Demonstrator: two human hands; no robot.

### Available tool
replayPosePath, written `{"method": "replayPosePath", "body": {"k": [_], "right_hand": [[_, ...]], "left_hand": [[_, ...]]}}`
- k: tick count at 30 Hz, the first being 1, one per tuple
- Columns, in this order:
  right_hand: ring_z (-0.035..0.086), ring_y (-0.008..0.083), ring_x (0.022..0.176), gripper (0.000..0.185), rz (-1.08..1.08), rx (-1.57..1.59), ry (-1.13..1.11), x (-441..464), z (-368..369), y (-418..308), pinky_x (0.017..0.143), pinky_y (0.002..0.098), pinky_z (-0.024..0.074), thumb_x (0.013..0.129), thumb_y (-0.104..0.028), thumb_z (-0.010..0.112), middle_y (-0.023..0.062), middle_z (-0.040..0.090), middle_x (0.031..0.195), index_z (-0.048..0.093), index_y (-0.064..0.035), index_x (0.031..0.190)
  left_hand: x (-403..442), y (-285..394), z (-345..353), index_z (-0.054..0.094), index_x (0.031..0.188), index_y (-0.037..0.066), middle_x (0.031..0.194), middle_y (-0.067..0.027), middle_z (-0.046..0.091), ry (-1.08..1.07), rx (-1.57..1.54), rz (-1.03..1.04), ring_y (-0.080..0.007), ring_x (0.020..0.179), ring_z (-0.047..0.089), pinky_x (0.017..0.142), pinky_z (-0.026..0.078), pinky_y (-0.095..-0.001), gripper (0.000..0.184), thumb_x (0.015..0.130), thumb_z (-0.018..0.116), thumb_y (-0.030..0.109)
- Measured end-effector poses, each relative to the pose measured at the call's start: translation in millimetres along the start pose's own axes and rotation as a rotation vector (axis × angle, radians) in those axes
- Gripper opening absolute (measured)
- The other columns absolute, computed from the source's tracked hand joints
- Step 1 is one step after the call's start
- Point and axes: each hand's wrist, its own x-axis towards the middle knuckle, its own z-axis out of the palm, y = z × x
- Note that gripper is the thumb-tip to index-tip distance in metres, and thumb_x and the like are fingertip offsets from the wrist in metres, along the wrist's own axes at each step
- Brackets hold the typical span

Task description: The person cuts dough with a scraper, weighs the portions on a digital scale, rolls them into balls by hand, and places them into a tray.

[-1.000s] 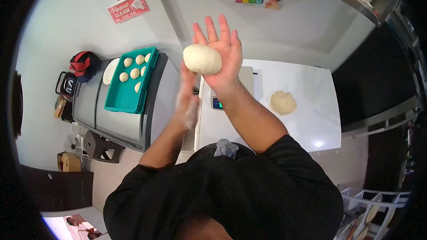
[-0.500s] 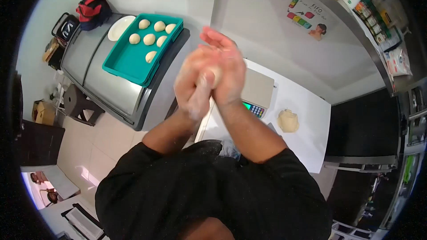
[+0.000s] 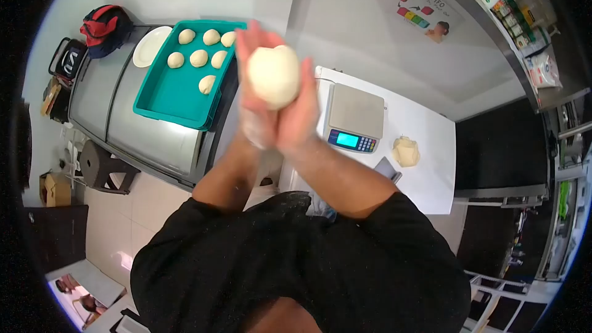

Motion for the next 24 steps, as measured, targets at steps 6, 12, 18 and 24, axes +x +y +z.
{"method": "replayPosePath", "body": {"k": [6, 12, 18, 24], "right_hand": [[0.033, 0.0345, 0.149, 0.079, 0.309, 0.310, -0.010, 6.1, -51.2, -29.7, 0.123, 0.0479, 0.0271, 0.104, -0.057, 0.035, 0.0208, 0.031, 0.163, 0.031, 0.0031, 0.155], [0.042, 0.0327, 0.141, 0.071, 0.273, 0.165, 0.093, 5.8, -30.2, -7.8, 0.118, 0.0457, 0.0343, 0.105, -0.052, 0.037, 0.0204, 0.042, 0.155, 0.039, 0.0008, 0.151], [0.048, 0.0297, 0.135, 0.059, -0.393, -0.836, -0.010, -30.1, -35.2, -28.2, 0.115, 0.0439, 0.0379, 0.106, -0.040, 0.034, 0.0165, 0.052, 0.145, 0.045, 0.0002, 0.147], [0.043, 0.0284, 0.140, 0.061, 0.152, 0.069, -0.317, -55.4, -16.0, -42.4, 0.119, 0.0419, 0.0318, 0.103, -0.038, 0.031, 0.0189, 0.047, 0.150, 0.046, 0.0033, 0.145]], "left_hand": [[-32.7, 18.5, -13.8, 0.029, 0.154, -0.004, 0.148, -0.0268, 0.040, 0.034, 0.800, 0.235, -0.0389, 0.127, 0.051, 0.106, 0.042, -0.0487, 0.099, 0.092, 0.056, 0.069], [-22.3, -17.7, 2.6, 0.063, 0.126, -0.003, 0.131, -0.0224, 0.058, -0.050, 0.644, 0.288, -0.0261, 0.114, 0.057, 0.101, 0.045, -0.0419, 0.061, 0.101, 0.056, 0.053], [-26.1, -10.0, 29.8, 0.070, 0.104, -0.004, 0.110, -0.0156, 0.068, 0.596, 0.422, 0.278, -0.0263, 0.103, 0.064, 0.095, 0.049, -0.0352, 0.023, 0.099, 0.062, 0.017], [-53.0, 27.3, 58.1, 0.069, 0.110, -0.003, 0.121, -0.0186, 0.064, 0.218, 0.835, 0.509, -0.0264, 0.109, 0.062, 0.095, 0.050, -0.0365, 0.034, 0.103, 0.056, 0.028]]}}
